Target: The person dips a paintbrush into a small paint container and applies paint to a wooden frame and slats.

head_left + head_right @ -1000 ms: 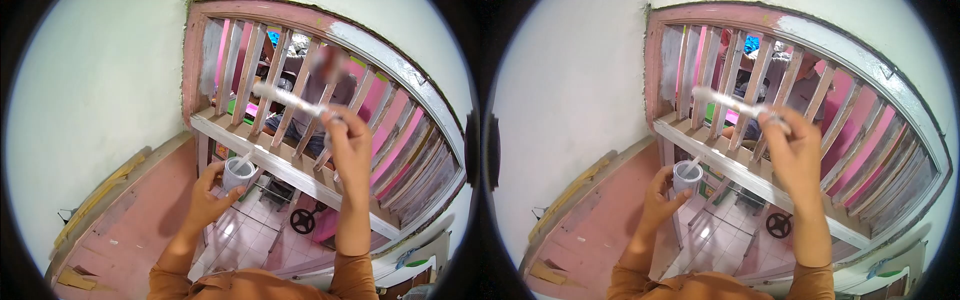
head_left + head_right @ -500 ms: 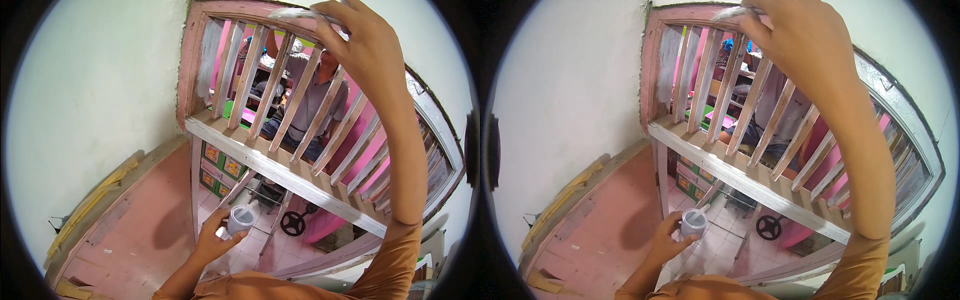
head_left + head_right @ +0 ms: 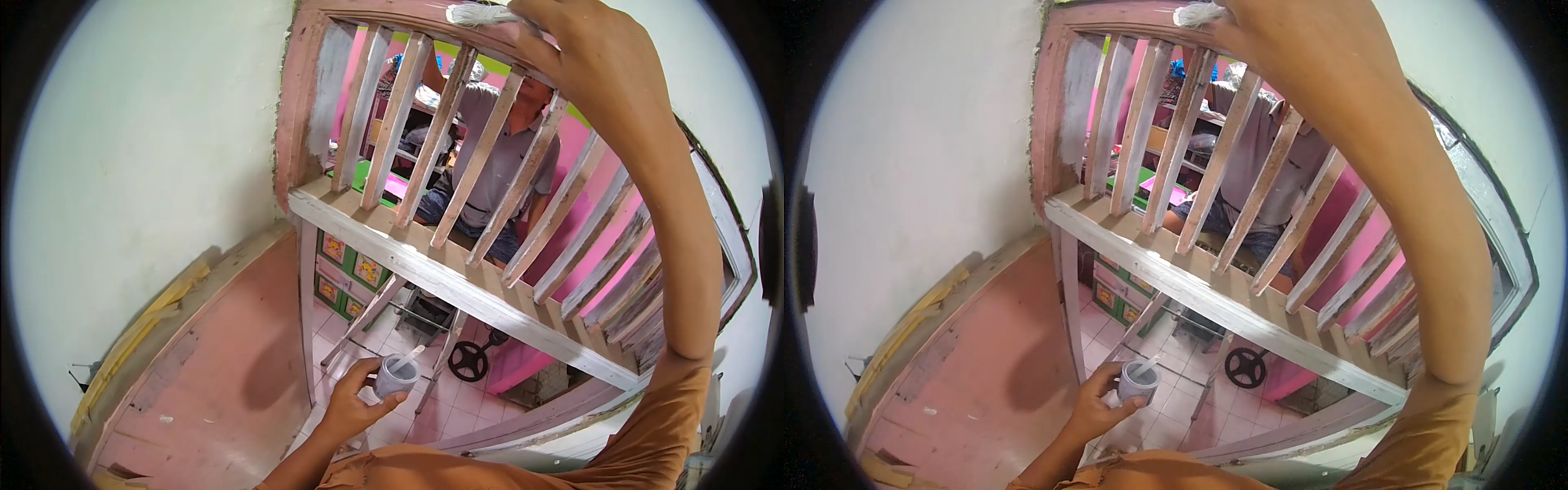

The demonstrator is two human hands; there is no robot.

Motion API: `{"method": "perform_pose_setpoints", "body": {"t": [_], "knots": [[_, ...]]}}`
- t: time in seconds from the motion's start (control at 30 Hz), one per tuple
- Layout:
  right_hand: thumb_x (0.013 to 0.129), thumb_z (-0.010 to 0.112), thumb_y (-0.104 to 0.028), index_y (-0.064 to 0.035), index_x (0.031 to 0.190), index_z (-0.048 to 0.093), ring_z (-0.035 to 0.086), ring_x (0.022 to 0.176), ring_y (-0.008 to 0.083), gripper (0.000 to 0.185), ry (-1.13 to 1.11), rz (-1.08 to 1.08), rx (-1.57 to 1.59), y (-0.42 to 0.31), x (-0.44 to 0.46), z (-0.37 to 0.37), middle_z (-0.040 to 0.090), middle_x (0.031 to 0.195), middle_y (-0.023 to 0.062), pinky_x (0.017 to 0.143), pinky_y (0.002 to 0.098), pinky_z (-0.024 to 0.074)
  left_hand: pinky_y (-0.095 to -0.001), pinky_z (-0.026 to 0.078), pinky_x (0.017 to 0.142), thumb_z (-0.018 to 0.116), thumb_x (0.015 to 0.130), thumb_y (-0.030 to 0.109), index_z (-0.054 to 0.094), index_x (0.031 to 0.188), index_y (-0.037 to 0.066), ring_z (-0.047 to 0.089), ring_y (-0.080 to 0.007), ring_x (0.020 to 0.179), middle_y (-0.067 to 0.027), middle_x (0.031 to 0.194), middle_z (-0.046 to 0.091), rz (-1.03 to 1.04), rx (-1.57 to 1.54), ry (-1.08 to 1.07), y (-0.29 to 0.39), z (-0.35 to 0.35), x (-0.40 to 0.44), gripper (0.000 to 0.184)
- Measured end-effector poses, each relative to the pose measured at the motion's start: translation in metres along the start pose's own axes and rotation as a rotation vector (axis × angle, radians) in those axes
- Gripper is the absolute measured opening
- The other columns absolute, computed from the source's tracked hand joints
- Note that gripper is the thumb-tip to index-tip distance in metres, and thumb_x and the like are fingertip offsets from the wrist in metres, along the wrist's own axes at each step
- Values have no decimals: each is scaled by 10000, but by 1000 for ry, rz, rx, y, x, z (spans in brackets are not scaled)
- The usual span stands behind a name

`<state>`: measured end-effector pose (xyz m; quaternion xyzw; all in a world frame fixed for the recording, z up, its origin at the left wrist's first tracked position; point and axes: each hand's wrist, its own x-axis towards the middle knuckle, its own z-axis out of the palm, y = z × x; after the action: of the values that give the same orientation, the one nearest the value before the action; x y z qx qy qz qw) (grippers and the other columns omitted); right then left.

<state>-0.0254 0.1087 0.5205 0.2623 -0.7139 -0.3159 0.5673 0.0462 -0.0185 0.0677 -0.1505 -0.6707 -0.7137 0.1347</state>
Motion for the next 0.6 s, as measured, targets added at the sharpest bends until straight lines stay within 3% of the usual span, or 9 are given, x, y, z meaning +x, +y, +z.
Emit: {"method": "perform_pose_setpoints", "body": {"t": [0.17,0.27,0.6], "knots": [[891,670,-215,-17,878,696,621,621,258,200,38,8,-101,-10,-13,-18,618,815,122,607,394,534,-329,537,834,880,800,218,610,1292,22,640,-195,1053,-94,1173,640,12,-15,-9,-3,4,4,594],[909,661,-211,-24,862,693,595,594,235,195,-126,143,-125,-18,-15,-36,622,807,113,582,376,516,-331,541,832,879,802,219,609,1294,22,643,-197,1062,-96,1178,641,7,-13,-32,1,6,7,594],[893,674,-216,-26,867,693,582,588,232,193,-137,81,-57,-16,-29,-70,606,781,97,565,356,479,-320,549,827,882,807,225,607,1294,11,644,-199,1073,-104,1184,645,6,-29,-30,2,7,2,599]]}}
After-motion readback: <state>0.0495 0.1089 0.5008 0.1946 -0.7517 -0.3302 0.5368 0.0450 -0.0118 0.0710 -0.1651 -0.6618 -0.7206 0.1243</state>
